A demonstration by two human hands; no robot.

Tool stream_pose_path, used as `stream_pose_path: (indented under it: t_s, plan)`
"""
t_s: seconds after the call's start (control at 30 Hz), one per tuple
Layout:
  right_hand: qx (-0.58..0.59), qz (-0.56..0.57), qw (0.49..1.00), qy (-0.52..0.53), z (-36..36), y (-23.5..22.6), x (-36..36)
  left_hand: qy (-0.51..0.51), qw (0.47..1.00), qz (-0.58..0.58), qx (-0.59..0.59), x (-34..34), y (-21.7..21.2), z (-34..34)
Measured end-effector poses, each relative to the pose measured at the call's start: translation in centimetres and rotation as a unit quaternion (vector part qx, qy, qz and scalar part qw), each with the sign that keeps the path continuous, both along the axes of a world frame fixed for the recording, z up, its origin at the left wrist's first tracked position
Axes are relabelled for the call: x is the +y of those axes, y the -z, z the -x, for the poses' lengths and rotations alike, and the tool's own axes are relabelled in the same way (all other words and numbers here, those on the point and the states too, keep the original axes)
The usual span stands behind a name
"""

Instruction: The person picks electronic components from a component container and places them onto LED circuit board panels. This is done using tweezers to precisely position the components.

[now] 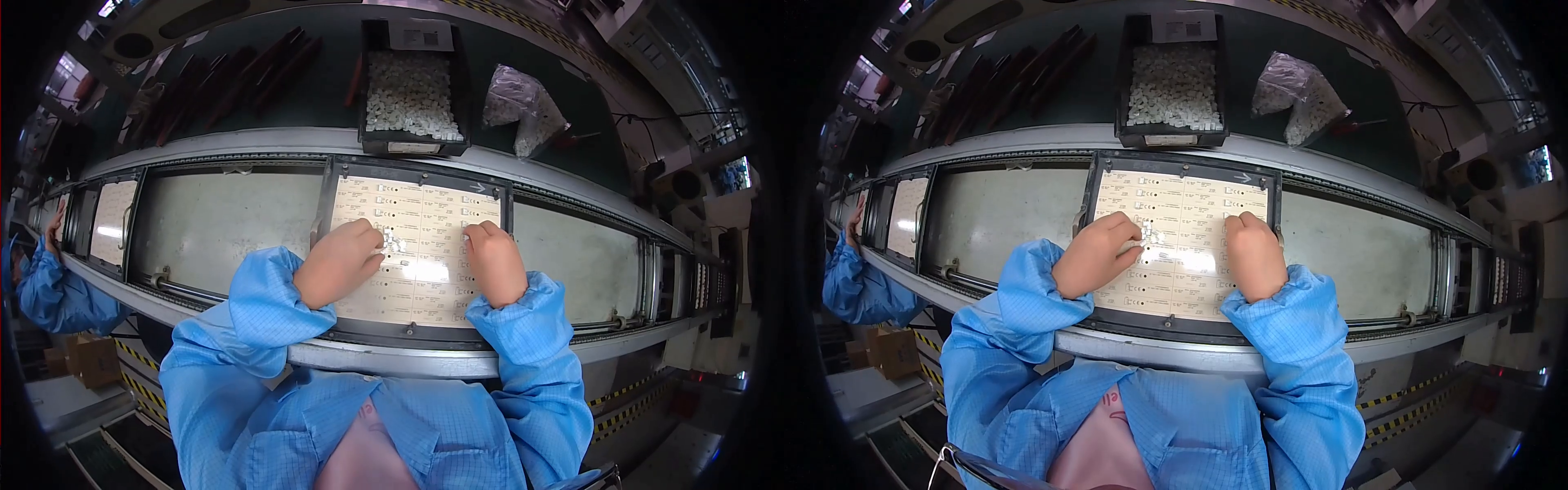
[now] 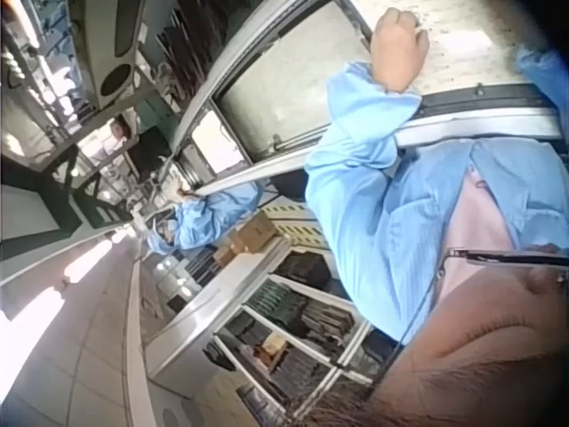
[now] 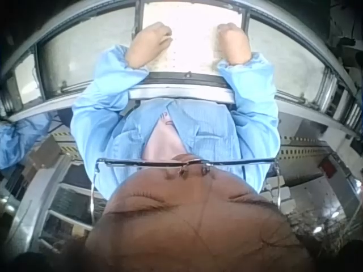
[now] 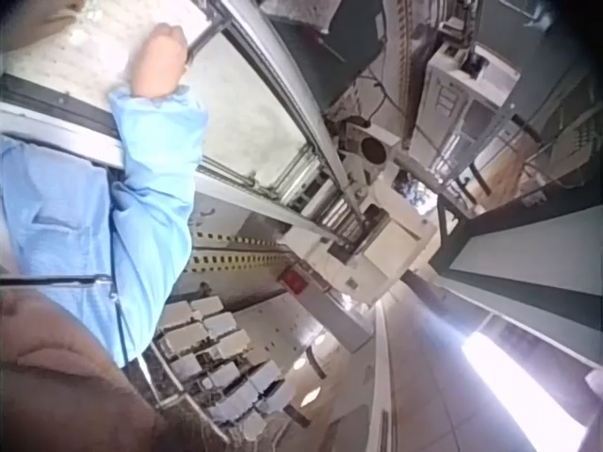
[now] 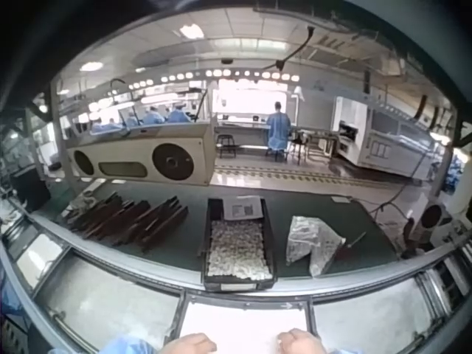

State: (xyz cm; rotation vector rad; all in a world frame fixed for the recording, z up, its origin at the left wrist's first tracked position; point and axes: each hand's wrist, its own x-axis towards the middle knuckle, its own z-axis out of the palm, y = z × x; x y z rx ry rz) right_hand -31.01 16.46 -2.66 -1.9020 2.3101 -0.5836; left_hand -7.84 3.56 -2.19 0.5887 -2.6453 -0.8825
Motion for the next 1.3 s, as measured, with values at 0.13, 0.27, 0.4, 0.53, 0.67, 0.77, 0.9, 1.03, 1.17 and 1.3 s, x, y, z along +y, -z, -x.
stream_pose_path:
  t_s: [0.13,0.27,0.4,0.53,0.67,0.77,0.9,1.03,1.17,1.3]
  plan:
    - [0.03,-0.011,0.999,-0.008,0.0,-0.1,0.0,-0.011,1.0,0.001,0.002,0.3,-0.5,0.4]
    - [0.062,-0.017,0.998,-0.026,-0.2,-0.2,-0.1,0.002,1.0,0.005,0.013,0.3,0.2,0.8]
    - [0.063,0.021,0.996,-0.052,-0.3,-0.3,-0.1,0.016,1.0,0.005,0.023,0.2,0.1,1.0]
    - [0.001,0.036,0.998,-0.042,-1.5,-1.8,-0.1,-0.03,0.999,-0.038,0.002,-0.3,-1.0,0.4]
    - [-0.14,0.038,0.982,-0.118,-4.4,-2.1,0.0,-0.051,0.997,-0.044,-0.024,-1.8,-1.0,0.3]
    - [-0.115,0.041,0.98,-0.154,-5.5,-1.1,-0.6,-0.022,1.0,-0.015,-0.003,-2.8,-0.3,0.2]
    - [-0.054,0.039,0.981,-0.182,-5.5,0.0,-0.9,-0.013,1.0,0.0,0.001,-3.1,-0.3,0.3]
    - [-0.083,0.052,0.981,-0.17,-4.7,-0.4,-0.1,0.004,0.999,0.046,0.026,-3.5,0.1,0.3]
    - [-0.13,0.008,0.985,-0.113,-3.1,-3.2,1.4,0.019,0.997,0.073,-0.001,-3.5,-0.5,0.4]
    - [-0.155,0.04,0.984,-0.073,-1.4,-3.3,2.4,0.03,0.995,0.09,-0.045,-3.2,-0.2,0.6]
